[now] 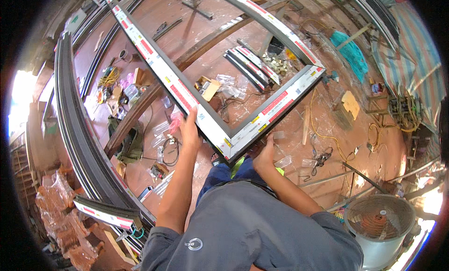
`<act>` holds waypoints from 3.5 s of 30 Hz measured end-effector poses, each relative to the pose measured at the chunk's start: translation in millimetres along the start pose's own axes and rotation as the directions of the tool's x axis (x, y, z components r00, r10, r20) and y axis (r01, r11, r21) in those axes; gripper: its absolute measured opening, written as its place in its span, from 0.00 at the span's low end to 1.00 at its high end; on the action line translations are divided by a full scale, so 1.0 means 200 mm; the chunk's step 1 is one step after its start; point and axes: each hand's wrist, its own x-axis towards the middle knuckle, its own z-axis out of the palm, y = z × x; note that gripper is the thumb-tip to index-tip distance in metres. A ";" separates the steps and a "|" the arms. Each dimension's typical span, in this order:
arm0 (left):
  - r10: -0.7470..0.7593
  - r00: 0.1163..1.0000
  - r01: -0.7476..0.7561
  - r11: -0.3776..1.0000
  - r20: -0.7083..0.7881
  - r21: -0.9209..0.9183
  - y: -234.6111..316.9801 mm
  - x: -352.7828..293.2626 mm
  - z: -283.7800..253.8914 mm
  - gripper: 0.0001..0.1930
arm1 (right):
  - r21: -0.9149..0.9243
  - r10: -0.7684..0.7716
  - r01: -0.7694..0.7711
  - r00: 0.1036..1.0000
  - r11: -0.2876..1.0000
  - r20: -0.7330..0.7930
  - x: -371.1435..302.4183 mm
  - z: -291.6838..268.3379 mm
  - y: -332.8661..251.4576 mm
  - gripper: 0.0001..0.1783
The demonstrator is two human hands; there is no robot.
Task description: The person assembles a window frame by inserting rubber seals into aluminum profiles and joining the corners. They use shears to trim the seals and a hammer to secure the joints, then lift and inspect the assembled frame.
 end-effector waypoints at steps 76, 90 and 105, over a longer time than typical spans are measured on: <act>0.083 0.996 -0.070 0.600 0.025 0.797 0.51 2.46 2.10 0.31 | 0.211 -0.265 0.254 0.964 0.944 0.024 1.25 0.01 -1.47 0.70; 0.138 0.978 -0.209 0.642 0.156 0.738 0.54 2.41 2.07 0.39 | 0.412 -0.145 0.058 0.972 0.909 0.185 1.24 0.00 -1.40 0.55; -0.146 0.855 -0.517 -0.143 0.498 0.844 -0.40 -0.03 1.68 0.61 | -0.652 0.011 0.484 0.798 0.584 0.602 1.79 0.13 -2.16 0.45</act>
